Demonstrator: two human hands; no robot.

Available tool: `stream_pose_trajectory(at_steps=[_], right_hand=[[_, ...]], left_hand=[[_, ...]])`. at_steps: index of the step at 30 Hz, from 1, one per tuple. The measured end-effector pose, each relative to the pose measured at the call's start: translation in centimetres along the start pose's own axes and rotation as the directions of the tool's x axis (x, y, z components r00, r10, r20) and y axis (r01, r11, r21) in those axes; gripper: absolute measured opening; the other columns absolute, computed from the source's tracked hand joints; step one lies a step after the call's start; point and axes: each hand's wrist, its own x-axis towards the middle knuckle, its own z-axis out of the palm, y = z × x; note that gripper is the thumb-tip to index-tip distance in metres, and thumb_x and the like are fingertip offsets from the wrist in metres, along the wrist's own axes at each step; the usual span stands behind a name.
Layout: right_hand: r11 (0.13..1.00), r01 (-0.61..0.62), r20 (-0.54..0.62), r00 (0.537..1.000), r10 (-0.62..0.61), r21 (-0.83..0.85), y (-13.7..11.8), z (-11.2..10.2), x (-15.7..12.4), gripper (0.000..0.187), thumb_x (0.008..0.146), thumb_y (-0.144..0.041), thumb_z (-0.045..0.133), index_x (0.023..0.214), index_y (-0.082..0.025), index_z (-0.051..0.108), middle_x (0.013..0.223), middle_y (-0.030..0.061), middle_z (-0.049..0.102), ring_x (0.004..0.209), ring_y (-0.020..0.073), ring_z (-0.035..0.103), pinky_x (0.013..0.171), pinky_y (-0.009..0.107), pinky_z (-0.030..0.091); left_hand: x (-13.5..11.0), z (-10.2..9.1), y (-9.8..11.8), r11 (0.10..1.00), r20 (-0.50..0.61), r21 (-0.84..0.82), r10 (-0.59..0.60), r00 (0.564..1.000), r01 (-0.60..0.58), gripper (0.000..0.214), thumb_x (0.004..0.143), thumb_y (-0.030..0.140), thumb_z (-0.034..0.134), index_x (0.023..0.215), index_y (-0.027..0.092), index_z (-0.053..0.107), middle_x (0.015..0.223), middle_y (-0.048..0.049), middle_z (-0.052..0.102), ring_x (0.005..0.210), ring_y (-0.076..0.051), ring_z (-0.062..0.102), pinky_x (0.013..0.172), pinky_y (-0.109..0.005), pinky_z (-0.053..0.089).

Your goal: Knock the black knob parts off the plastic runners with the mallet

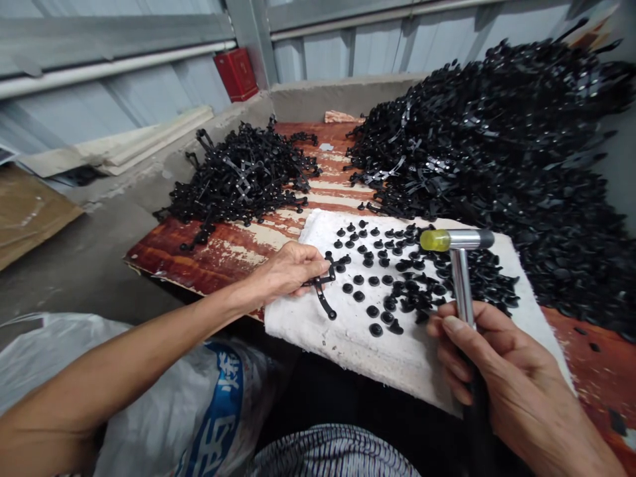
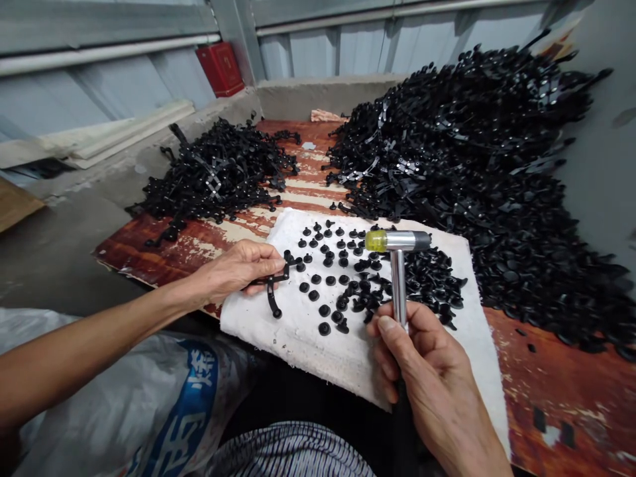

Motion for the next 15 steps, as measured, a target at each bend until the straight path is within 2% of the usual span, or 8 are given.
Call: stream_pose_trajectory(at_steps=[6, 12, 15], right_hand=[[1.000, 0.007, -0.028, 1.000, -0.007, 0.009, 0.5, -0.1, 0.2, 0.037, 0.058, -0.045, 0.083, 0.078, -0.021, 0.063, 0.061, -0.0023, 0.056, 0.037, 0.0060, 0.039, 0.025, 0.015, 0.033], [0.999, 0.027, -0.005, 1.000, -0.027, -0.043, 0.7, -0.4, -0.1, 0.036, 0.065, -0.049, 0.079, 0.081, -0.021, 0.062, 0.062, -0.0025, 0.057, 0.039, 0.0066, 0.041, 0.027, 0.015, 0.035], [0.980, 0.080, 0.041, 0.996, -0.074, -0.181, 0.3, -0.5, -0.2, 0.036, 0.074, -0.053, 0.069, 0.088, -0.021, 0.062, 0.064, -0.0016, 0.058, 0.038, 0.0074, 0.041, 0.026, 0.017, 0.035]], left_hand=[[0.3, 0.0, -0.5, 1.000, 0.005, 0.011, 0.008, 1.000, -0.008, 0.020, 0.087, 0.021, 0.057, 0.069, 0.012, 0.058, 0.058, -0.0011, 0.058, 0.034, -0.001, 0.036, 0.033, -0.014, 0.022], [0.6, -0.6, -1.5, 0.996, 0.036, 0.053, 0.075, 0.997, -0.077, 0.024, 0.086, 0.032, 0.060, 0.071, 0.013, 0.059, 0.052, 0.0039, 0.049, 0.036, -0.002, 0.036, 0.033, -0.014, 0.022], [0.6, -0.7, -1.2, 0.994, 0.045, 0.077, 0.075, 0.996, -0.078, 0.025, 0.085, 0.032, 0.061, 0.068, 0.014, 0.057, 0.049, 0.0057, 0.044, 0.036, -0.002, 0.035, 0.034, -0.014, 0.023]])
